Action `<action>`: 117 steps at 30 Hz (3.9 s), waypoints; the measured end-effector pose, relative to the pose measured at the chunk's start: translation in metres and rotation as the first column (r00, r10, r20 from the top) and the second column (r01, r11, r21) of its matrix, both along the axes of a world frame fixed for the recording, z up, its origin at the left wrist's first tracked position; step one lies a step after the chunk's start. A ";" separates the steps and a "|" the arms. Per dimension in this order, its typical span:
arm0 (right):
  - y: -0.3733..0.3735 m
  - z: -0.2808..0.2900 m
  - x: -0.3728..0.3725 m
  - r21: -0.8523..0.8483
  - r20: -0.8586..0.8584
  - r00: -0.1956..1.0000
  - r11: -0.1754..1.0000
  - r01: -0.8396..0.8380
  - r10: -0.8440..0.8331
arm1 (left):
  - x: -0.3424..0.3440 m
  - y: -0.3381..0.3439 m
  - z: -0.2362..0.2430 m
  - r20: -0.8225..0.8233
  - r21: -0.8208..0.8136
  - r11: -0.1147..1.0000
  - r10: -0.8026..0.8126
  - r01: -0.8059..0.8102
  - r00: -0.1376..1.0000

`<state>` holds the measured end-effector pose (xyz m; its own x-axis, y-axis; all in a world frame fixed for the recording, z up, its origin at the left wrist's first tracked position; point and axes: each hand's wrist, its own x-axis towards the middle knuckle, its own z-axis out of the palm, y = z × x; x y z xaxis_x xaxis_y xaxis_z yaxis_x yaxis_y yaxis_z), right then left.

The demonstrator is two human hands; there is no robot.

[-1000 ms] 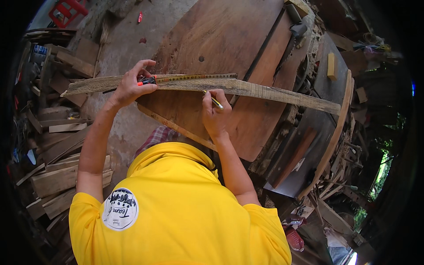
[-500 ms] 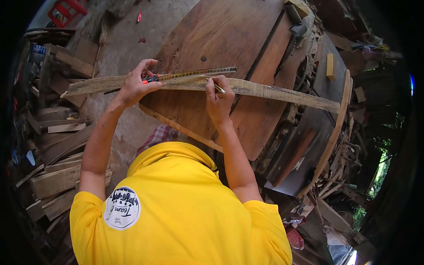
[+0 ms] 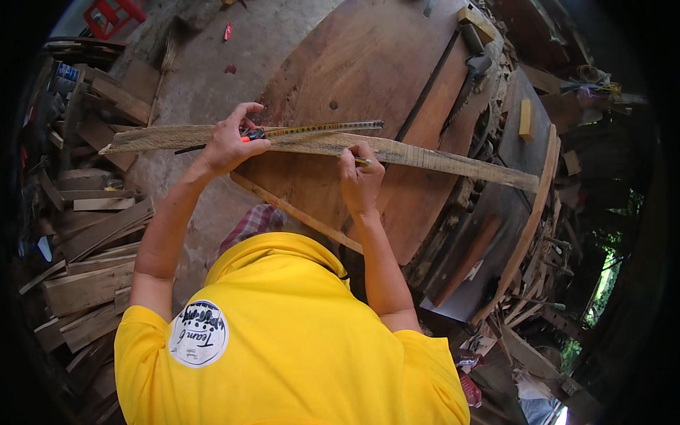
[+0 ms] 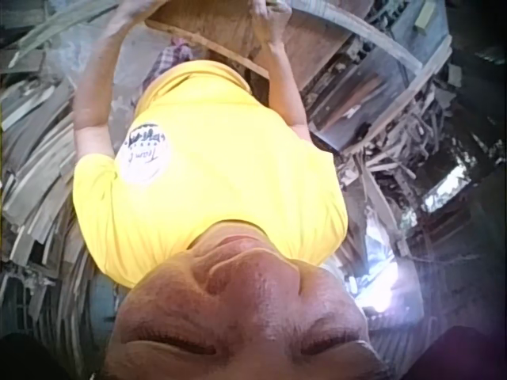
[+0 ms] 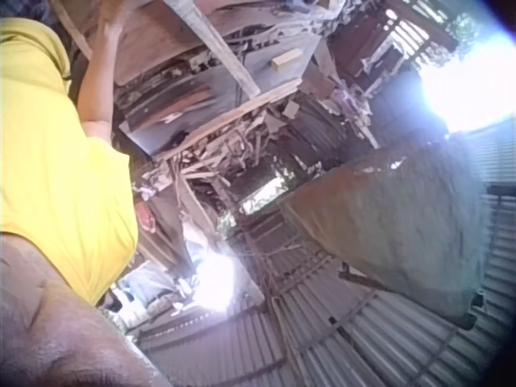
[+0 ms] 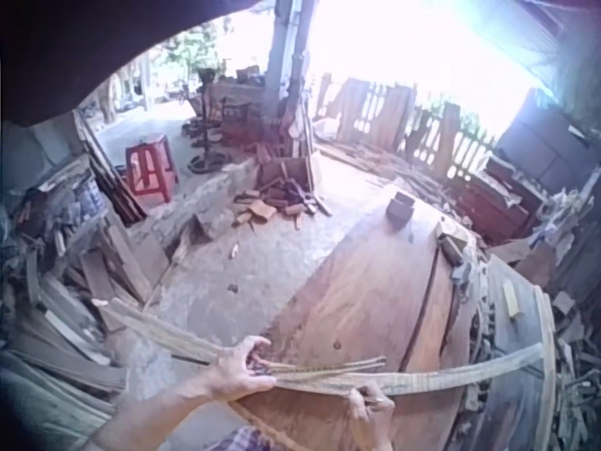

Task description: The person saws a wooden plank using a saw blade, retrieves a pencil and a tape measure, and measures the plank while marking it with the pencil.

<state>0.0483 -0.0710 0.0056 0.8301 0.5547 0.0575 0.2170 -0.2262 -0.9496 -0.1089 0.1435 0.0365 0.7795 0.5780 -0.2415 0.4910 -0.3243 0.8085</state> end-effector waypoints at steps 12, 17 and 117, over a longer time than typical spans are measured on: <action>0.011 0.013 0.005 0.017 -0.121 0.992 1.000 0.025 -0.022 | -0.001 0.000 0.001 -0.008 -0.015 1.000 0.005 -0.005 1.000; 0.025 -0.003 0.019 0.081 -0.005 1.000 0.997 0.014 -0.013 | 0.001 0.000 0.003 0.004 -0.003 1.000 -0.006 0.006 1.000; -0.466 0.004 0.172 -0.222 0.624 0.562 0.566 0.794 -0.544 | 0.090 -0.320 -0.004 0.183 -0.443 0.787 -0.388 0.428 0.903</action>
